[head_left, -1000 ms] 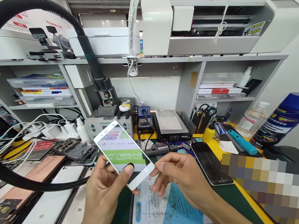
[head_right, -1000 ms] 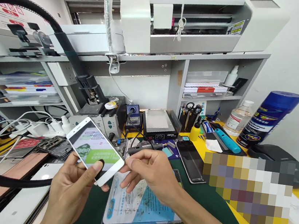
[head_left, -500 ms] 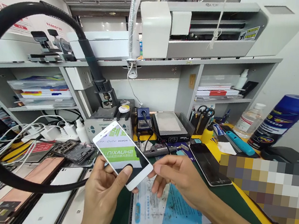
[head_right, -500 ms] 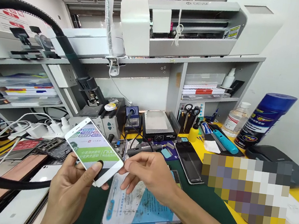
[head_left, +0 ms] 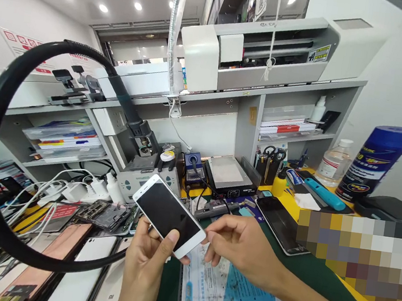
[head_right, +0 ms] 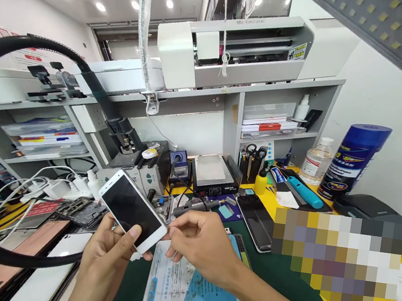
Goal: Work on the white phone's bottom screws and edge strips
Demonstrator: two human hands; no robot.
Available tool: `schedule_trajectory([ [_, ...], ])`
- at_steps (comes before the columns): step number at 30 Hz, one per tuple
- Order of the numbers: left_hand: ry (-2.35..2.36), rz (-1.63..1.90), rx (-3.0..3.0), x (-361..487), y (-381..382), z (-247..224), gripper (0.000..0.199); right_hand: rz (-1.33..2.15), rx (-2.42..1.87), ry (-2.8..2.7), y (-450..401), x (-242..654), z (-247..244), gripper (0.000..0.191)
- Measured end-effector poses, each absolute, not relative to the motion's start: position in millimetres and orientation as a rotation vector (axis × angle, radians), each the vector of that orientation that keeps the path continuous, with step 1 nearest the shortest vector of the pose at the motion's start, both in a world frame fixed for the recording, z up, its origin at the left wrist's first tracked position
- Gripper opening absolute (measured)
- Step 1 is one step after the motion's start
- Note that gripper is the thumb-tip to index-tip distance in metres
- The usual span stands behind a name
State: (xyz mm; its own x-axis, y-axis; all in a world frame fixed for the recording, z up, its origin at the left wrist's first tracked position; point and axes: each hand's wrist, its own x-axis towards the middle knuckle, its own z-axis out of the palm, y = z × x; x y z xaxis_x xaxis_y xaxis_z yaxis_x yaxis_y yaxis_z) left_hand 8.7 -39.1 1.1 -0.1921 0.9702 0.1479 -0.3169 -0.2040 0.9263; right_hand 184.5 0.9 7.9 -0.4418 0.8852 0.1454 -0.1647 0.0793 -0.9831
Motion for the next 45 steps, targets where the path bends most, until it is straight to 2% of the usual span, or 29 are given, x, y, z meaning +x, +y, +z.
schedule_trajectory([
  [9,0.948,1.602,0.915,8.8,-38.1,6.0,0.043,1.512,-0.720,-1.522,-0.7,185.9,9.1,0.015],
  [14,0.812,1.669,0.878,6.7,-36.5,4.7,0.050,1.580,-0.672,-1.580,-6.0,187.2,4.6,0.033],
  [16,0.808,1.722,0.961,1.1,-35.7,0.0,0.037,1.657,-0.659,-1.543,-6.5,186.1,3.0,0.046],
  [18,0.784,1.789,1.162,-7.9,-34.8,-5.2,0.020,1.801,-0.586,-1.433,-4.8,185.0,3.4,0.052],
  [22,0.687,1.802,1.901,-22.8,-33.5,-13.1,0.005,2.118,-0.377,-1.180,0.7,186.2,11.0,0.035],
  [25,0.769,1.862,2.183,-19.4,-34.2,-20.3,0.014,2.098,-0.386,-1.182,0.5,187.8,16.8,0.026],
  [30,0.878,1.974,2.251,-4.6,-35.4,-32.6,0.020,1.941,-0.533,-1.280,-3.2,186.2,15.7,0.037],
  [36,1.010,2.032,2.395,-3.5,-34.5,-35.3,0.026,1.926,-0.490,-1.325,-1.5,186.2,12.7,0.034],
  [41,1.164,1.991,2.486,-8.4,-38.2,-29.2,0.028,1.916,-0.507,-1.339,-0.8,186.7,14.7,0.032],
  [45,1.180,1.804,2.648,-17.6,-38.6,-26.6,0.048,1.889,-0.536,-1.349,-0.5,186.6,14.4,0.031],
])
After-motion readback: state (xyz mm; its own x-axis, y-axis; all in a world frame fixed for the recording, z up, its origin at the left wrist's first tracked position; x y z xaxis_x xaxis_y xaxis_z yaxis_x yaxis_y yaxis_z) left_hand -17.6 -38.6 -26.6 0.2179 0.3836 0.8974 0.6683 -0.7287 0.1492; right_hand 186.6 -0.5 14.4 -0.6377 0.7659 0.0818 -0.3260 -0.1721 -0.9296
